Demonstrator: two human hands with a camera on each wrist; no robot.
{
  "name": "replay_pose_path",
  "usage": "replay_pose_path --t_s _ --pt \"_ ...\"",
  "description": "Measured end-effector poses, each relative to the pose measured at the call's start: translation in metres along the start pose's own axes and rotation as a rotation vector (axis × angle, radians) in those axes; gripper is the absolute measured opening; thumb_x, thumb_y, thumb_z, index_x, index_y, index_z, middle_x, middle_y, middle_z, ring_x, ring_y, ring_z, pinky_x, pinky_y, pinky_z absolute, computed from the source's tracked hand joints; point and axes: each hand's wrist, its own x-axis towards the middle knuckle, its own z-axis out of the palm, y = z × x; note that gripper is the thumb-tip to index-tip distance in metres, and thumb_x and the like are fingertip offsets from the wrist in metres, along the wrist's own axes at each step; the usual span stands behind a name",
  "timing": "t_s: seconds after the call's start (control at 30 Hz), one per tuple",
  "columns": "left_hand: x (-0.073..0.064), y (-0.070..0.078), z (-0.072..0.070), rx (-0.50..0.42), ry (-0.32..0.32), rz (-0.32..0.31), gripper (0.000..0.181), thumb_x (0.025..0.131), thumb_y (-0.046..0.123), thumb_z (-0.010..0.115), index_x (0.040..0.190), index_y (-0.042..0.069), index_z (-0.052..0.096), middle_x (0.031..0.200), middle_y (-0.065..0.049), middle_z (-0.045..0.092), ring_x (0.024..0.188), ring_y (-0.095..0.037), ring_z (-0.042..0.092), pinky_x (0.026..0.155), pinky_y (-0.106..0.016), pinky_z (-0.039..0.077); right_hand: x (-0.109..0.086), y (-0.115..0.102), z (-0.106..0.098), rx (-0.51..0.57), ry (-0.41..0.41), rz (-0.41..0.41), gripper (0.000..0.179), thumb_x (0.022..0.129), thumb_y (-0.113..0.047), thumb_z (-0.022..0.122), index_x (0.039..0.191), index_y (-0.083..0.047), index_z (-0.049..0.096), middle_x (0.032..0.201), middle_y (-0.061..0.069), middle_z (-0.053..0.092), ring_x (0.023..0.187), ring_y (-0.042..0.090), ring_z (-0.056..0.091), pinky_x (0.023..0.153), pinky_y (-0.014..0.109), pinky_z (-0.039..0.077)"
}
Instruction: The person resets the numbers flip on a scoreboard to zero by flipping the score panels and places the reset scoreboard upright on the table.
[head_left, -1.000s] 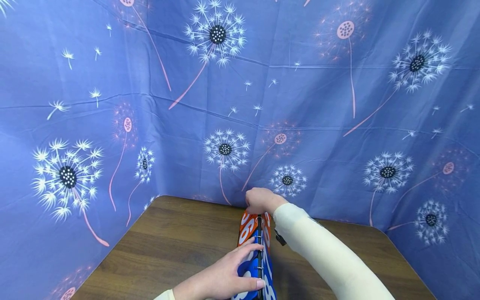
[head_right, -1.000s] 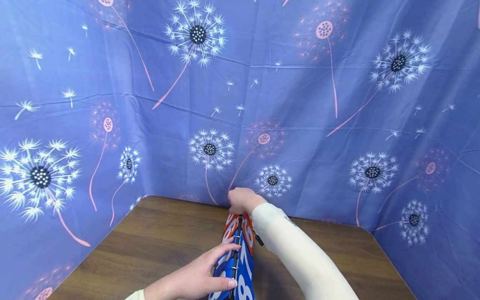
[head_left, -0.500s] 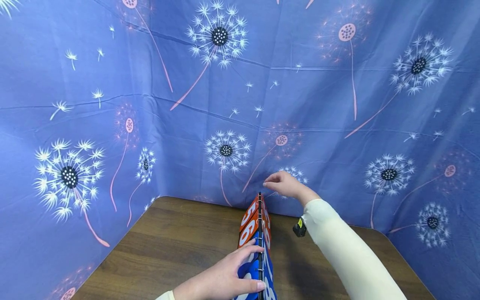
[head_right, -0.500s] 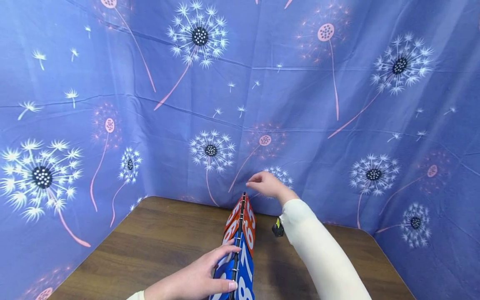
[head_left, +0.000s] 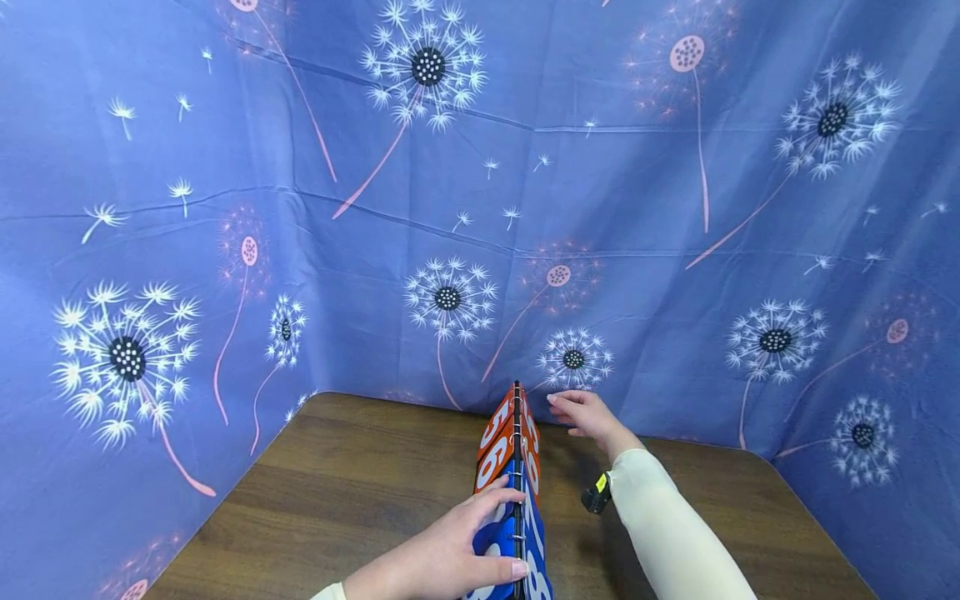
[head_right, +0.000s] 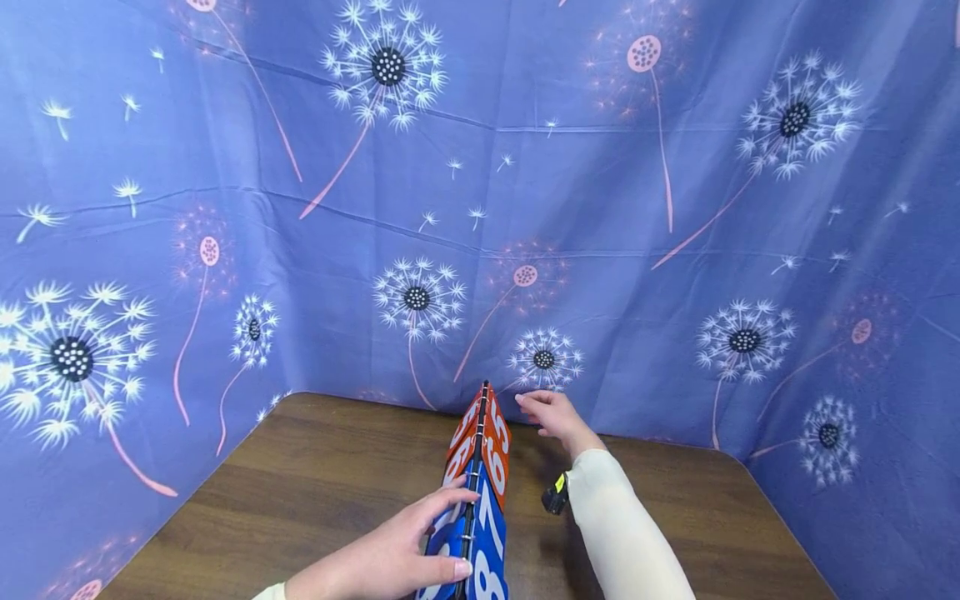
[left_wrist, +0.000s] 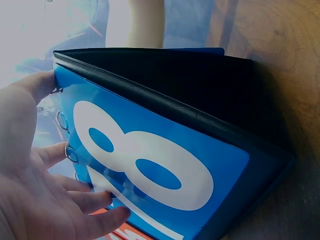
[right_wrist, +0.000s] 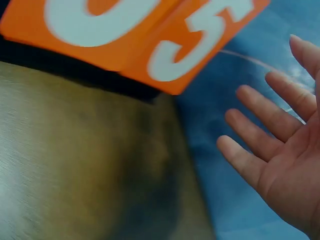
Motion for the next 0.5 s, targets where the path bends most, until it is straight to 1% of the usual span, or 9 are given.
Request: replay_pose_path --t_s 0.1,0.17,0.23,0.33,0.4,0.5 --pt "0.000 -0.001 -0.001 -0.008 -0.007 -0.019 0.064 0.092 0.057 0.069 0.149 0.044 0.043 0.170 0.006 0.026 0.153 -0.032 0.033 0.118 -0.064 0.035 0.002 0.013 0.012 0.053 0.021 0.053 0.058 0.101 -0.045 0.063 0.141 -0.003 0.059 0.146 0.025 0.058 0.134 0.046 0.056 0.100 0.057 0.053" --pt "-0.001 -0.001 -0.001 -0.015 -0.011 -0.036 0.064 0.092 0.058 0.069 0.149 0.044 0.043 0.170 0.007 0.026 0.153 -0.032 0.033 0.118 -0.064 0.035 0.004 0.019 0.018 0.070 0.030 0.083 0.061 0.099 -0.049 0.064 0.142 -0.006 0.058 0.149 0.024 0.056 0.134 0.044 0.057 0.099 0.056 0.054" --pt "0.000 0.000 -0.002 -0.011 -0.014 -0.037 0.065 0.092 0.058 0.069 0.149 0.043 0.042 0.170 0.006 0.026 0.153 -0.032 0.034 0.118 -0.065 0.035 0.005 0.024 0.023 0.077 0.032 0.103 0.065 0.098 -0.052 0.064 0.144 -0.007 0.056 0.151 0.024 0.054 0.134 0.044 0.057 0.097 0.056 0.056" --pt "0.000 0.000 -0.003 -0.014 -0.023 -0.040 0.063 0.093 0.058 0.068 0.148 0.046 0.042 0.170 0.005 0.026 0.153 -0.033 0.033 0.117 -0.066 0.035 0.005 0.029 0.029 0.084 0.027 0.115 0.068 0.098 -0.055 0.063 0.146 -0.007 0.054 0.153 0.024 0.052 0.132 0.044 0.059 0.093 0.054 0.059" --pt "0.001 0.000 -0.003 -0.010 -0.031 -0.038 0.062 0.093 0.059 0.068 0.148 0.048 0.041 0.171 0.007 0.025 0.154 -0.033 0.032 0.118 -0.067 0.034 0.005 0.032 0.032 0.095 0.024 0.122 0.066 0.099 -0.053 0.062 0.145 -0.006 0.055 0.152 0.024 0.053 0.130 0.044 0.060 0.091 0.053 0.060" --pt "0.002 0.000 -0.004 -0.032 -0.047 -0.063 0.060 0.093 0.059 0.067 0.146 0.053 0.040 0.170 0.012 0.024 0.155 -0.031 0.030 0.118 -0.069 0.033 0.005 0.035 0.036 0.109 0.018 0.124 0.061 0.099 -0.050 0.063 0.141 -0.006 0.058 0.147 0.023 0.058 0.124 0.042 0.065 0.088 0.052 0.060"
